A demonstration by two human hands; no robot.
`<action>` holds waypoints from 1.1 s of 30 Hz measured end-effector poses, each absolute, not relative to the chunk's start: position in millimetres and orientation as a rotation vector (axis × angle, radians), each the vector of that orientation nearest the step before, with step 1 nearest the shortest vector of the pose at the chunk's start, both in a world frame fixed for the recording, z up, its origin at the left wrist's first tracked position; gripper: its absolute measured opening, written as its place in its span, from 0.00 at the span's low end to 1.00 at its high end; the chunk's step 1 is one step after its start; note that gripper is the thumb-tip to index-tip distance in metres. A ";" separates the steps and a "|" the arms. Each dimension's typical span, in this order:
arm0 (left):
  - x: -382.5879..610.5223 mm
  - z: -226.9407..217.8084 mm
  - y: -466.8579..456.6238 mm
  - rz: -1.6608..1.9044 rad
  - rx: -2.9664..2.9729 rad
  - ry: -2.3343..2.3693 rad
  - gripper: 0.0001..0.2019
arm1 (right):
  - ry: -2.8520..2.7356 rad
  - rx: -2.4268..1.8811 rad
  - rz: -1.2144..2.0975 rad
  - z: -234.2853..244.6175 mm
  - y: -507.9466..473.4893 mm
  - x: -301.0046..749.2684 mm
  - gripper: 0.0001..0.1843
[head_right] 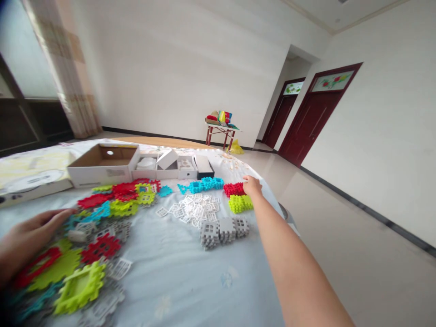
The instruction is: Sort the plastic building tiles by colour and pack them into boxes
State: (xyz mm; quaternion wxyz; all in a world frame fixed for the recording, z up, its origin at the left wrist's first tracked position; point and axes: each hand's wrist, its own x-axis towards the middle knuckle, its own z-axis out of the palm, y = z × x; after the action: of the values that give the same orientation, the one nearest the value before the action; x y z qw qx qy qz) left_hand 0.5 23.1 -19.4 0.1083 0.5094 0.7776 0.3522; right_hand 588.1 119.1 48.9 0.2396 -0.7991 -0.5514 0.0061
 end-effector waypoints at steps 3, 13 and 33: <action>19.2 1.2 9.7 1.005 1.483 2.228 0.24 | -1.653 -1.978 0.021 59.5 112.2 547.5 0.20; 30.9 11.3 1.1 1.062 1.469 2.142 0.25 | -2.349 -1.236 0.220 56.1 54.9 367.1 0.17; 31.2 6.0 1.6 1.165 1.477 2.096 0.24 | -2.549 -1.255 0.189 12.1 48.8 294.5 0.14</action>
State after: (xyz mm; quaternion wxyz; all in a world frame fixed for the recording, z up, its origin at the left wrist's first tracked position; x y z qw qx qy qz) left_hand 31.2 1.6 6.0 0.1620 0.5174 0.7344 0.4083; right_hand 294.5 48.8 12.1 0.1467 -0.4361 -0.8854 0.0658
